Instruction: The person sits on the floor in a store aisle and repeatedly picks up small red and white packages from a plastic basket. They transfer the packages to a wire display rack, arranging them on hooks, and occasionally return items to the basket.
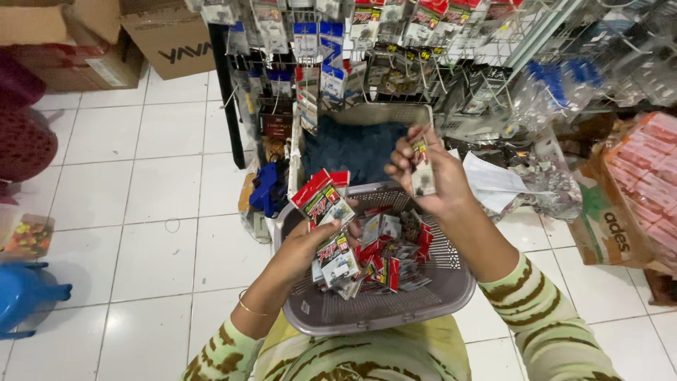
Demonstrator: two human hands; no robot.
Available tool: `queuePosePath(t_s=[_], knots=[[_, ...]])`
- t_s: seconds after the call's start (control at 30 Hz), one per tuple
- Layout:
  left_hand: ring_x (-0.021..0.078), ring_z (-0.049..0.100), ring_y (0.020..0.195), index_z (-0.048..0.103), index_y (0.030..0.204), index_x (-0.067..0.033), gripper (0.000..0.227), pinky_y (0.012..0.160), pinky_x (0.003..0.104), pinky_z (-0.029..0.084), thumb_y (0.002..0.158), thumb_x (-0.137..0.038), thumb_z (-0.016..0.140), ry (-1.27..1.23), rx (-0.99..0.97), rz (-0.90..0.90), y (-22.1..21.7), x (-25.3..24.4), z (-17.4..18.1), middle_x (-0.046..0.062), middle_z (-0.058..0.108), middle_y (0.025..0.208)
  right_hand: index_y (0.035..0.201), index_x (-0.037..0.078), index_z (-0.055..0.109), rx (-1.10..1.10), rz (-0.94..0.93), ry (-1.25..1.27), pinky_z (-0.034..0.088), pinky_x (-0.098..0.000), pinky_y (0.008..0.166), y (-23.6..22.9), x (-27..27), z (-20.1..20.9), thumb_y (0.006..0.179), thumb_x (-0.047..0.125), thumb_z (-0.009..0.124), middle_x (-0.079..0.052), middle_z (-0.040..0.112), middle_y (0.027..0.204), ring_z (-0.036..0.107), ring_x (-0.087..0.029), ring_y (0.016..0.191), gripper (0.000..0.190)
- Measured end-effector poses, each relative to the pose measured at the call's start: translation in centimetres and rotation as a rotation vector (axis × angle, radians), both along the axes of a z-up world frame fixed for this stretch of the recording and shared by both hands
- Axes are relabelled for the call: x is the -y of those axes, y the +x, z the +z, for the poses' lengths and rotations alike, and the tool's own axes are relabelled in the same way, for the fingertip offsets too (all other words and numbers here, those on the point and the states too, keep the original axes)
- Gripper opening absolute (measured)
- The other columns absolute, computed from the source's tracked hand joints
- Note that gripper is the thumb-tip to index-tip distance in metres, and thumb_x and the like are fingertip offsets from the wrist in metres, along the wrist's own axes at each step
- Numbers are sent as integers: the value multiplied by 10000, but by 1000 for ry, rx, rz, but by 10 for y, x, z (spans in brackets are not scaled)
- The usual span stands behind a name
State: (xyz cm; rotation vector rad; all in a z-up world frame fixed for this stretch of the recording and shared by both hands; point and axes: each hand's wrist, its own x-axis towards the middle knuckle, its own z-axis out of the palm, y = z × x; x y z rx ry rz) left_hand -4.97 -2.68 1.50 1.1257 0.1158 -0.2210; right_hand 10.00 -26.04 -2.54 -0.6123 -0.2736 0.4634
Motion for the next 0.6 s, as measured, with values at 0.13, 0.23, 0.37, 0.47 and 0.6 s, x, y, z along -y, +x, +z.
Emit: queuePosePath(t_s=[0.13, 0.23, 0.37, 0.47, 0.6], knots=[[441, 686, 1180, 707, 1224, 104, 513, 1071, 562, 456, 898, -292, 699, 126, 45, -93, -4, -2, 17, 343, 741, 1173, 1270, 71, 593, -167, 169, 233, 392, -307, 549, -7, -3, 18, 955, 250, 503, -71, 430, 867, 408, -163, 646, 373], [518, 604, 1294, 642, 1285, 155, 630, 1152, 623, 344, 915, -355, 673, 233, 21, -152, -2, -2, 22, 401, 652, 1293, 1391, 98, 584, -177, 202, 246, 363, -304, 551, -18, -7, 40, 940, 631, 503, -136, 465, 994, 384, -176, 689, 703], [563, 622, 1225, 589, 1366, 127, 626, 1115, 679, 338, 921, -310, 635, 195, 6, -178, -2, -7, 5, 405, 658, 1264, 1309, 93, 662, -206, 139, 217, 373, -288, 569, -16, -4, 32, 806, 434, 616, -224, 569, 1266, 449, -179, 740, 610], [431, 699, 990, 602, 1373, 43, 511, 898, 563, 481, 929, -207, 591, 72, -95, -196, 7, -13, -17, 331, 722, 1155, 1220, -27, 588, -177, 181, 249, 346, -270, 576, -23, -9, 49, 768, 297, 644, -218, 538, 1211, 449, -172, 743, 559], [328, 735, 800, 584, 1375, 12, 486, 733, 457, 609, 909, -129, 591, -43, -180, -199, 14, -16, -37, 314, 744, 1096, 954, 51, 562, -132, 305, 252, 468, -307, 645, -17, -8, 44, 823, 115, 620, -169, 498, 1115, 510, -231, 811, 157]])
